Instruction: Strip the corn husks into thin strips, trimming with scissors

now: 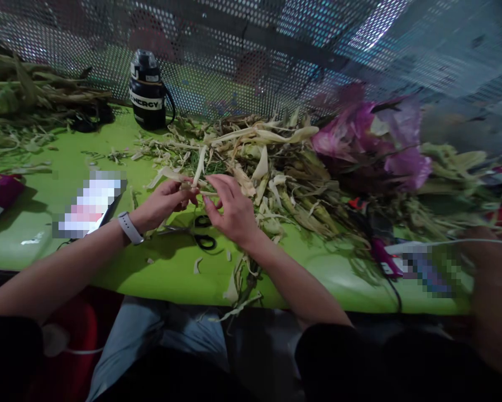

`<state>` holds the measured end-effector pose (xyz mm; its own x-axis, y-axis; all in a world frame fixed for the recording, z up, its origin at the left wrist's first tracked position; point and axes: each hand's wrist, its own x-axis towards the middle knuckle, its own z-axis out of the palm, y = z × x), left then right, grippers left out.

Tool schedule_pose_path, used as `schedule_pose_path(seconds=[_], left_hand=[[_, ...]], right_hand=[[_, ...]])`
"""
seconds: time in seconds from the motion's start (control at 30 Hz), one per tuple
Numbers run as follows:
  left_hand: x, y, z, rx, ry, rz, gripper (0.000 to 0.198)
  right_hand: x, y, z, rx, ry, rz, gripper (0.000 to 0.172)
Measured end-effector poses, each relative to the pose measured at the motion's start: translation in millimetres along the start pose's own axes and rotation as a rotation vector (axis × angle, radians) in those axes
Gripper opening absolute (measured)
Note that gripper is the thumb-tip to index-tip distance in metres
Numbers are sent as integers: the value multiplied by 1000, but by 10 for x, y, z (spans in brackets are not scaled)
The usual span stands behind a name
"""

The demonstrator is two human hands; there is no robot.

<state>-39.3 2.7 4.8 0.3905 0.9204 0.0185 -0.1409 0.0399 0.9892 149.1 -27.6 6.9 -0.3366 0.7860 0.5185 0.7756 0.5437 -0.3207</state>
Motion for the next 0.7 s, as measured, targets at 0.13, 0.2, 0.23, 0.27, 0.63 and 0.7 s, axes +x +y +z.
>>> schedule_pose_path(seconds=[0.13, 0.2, 0.23, 0.27, 0.63, 0.7], left_hand=[[6, 21, -8, 171, -48, 38, 28], [31, 22, -45, 251, -63, 32, 29], [49, 21, -71, 272, -69, 24, 30], [67, 23, -99, 278, -68, 16, 31], [89, 164, -205, 197, 16, 18, 31], [80, 185, -191, 244, 16, 74, 30]], right_hand=[[30, 106, -3, -173, -210, -40, 30], [41, 124, -5, -197, -283, -68, 31], [47, 131, -12, -197, -297, -81, 31], [54, 139, -22, -190, -305, -92, 31], [105, 273, -54, -64, -378, -65, 31], [92, 262, -75, -27, -352, -56, 26]])
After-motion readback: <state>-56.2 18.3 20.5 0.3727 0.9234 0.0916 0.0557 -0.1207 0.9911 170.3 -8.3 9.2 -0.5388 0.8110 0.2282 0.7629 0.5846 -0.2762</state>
